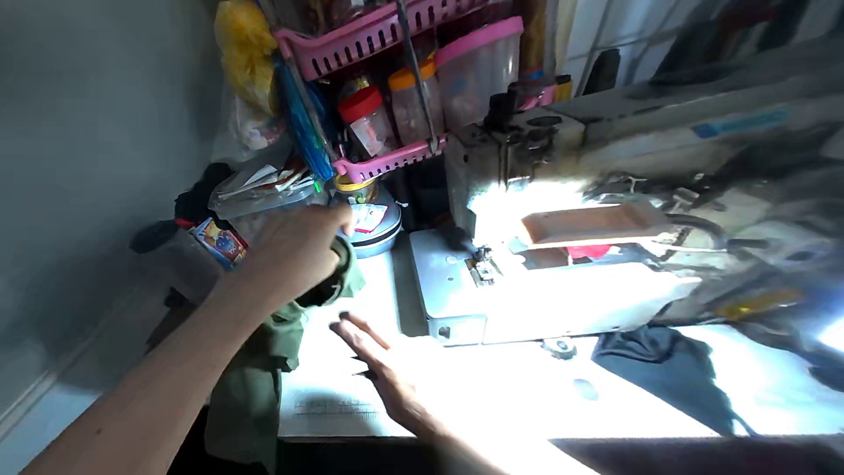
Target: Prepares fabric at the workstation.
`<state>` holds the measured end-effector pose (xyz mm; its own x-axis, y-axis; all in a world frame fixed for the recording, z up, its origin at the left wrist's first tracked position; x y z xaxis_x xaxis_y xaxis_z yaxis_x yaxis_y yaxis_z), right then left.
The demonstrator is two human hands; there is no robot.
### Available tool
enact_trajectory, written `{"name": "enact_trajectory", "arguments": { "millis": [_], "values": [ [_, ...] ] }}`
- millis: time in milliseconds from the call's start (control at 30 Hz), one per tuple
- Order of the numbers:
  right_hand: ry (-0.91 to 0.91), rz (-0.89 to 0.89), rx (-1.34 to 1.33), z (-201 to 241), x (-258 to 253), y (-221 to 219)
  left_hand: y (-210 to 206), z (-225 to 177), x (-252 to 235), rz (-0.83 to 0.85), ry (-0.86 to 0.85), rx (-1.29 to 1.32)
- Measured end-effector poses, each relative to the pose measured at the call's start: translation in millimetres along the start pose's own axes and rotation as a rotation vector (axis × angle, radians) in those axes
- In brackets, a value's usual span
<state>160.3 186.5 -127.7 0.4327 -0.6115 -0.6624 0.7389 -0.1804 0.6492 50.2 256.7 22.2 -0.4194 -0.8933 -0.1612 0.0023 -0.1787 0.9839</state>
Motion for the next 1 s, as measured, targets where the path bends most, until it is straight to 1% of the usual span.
{"name": "enact_trajectory", "arguments": {
  "millis": [33, 67, 100, 133, 167, 200, 267, 300, 333, 367, 433, 500, 567, 600, 633, 667, 767, 800, 867, 933, 967, 1000],
  "values": [
    [-0.031, 0.059, 0.050, 0, -11, -3, -5, -12, -4, 0.070, -0.040, 0.035],
    [-0.100, 0.169, 0.080, -2, -19, -8, -8, -24, -7, 0.145, -0.070, 0.047],
    [-0.189, 0.329, 0.069, -5, -24, -13, -8, -32, -11, 0.186, -0.095, 0.022],
    [-0.252, 0.489, 0.033, -7, -26, -19, -4, -35, -15, 0.174, -0.112, -0.019],
    [-0.259, 0.574, -0.009, -7, -23, -22, 5, -33, -17, 0.106, -0.122, -0.062],
    [-0.196, 0.522, -0.038, -4, -15, -21, 18, -28, -19, 0.010, -0.105, -0.115],
    [-0.046, 0.180, -0.035, 4, 9, 2, 42, -4, -20, -0.203, -0.045, -0.219],
    [-0.036, 0.073, -0.058, 5, 20, 25, 46, 8, -18, -0.268, -0.020, -0.246],
    [-0.065, 0.011, -0.098, 4, 29, 51, 44, 16, -14, -0.265, 0.008, -0.234],
    [-0.116, -0.022, -0.131, -1, 40, 76, 35, 20, -9, -0.210, 0.011, -0.175],
    [-0.296, -0.042, -0.195, -24, 65, 104, 3, 15, 3, -0.029, -0.080, 0.090],
    [-0.446, -0.008, -0.152, -51, 83, 105, -30, 0, 11, 0.120, -0.202, 0.455],
    [-0.514, 0.082, -0.131, -58, 91, 99, -53, -17, 17, 0.228, -0.279, 0.780],
    [-0.561, 0.128, -0.152, -58, 93, 99, -60, -22, 18, 0.277, -0.269, 0.881],
    [-0.622, 0.148, -0.214, -61, 95, 100, -64, -24, 18, 0.312, -0.255, 0.922],
    [-0.684, 0.103, -0.312, -68, 99, 100, -67, -23, 19, 0.330, -0.237, 0.929],
    [-0.941, -0.119, -0.781, -88, 113, 101, -83, -12, 20, 0.305, -0.151, 0.986],
    [-0.983, -0.151, -0.882, -90, 115, 101, -88, -11, 21, 0.263, -0.117, 1.046],
    [-0.992, -0.150, -0.939, -89, 117, 99, -96, -16, 20, 0.138, -0.054, 1.208],
    [-0.944, -0.091, -0.909, -80, 115, 98, -101, -31, 17, 0.053, -0.008, 1.311],
    [-0.937, -0.069, -0.886, -73, 115, 99, -102, -40, 13, 0.015, 0.005, 1.272],
    [-0.953, -0.053, -0.853, -68, 119, 100, -102, -49, 7, -0.027, 0.013, 1.165]
  ]
}}
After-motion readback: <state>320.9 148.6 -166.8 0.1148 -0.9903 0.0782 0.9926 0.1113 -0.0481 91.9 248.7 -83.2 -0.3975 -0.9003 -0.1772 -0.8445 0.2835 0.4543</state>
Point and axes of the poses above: each hand's wrist, its own x-axis away from the middle knuckle, its own y-axis out of the back of the hand, z = x × y, the point moved 4 cm from there along -x, towards the middle knuckle, and after that the axes turned 4 degrees about x, right-handed, at the moved point
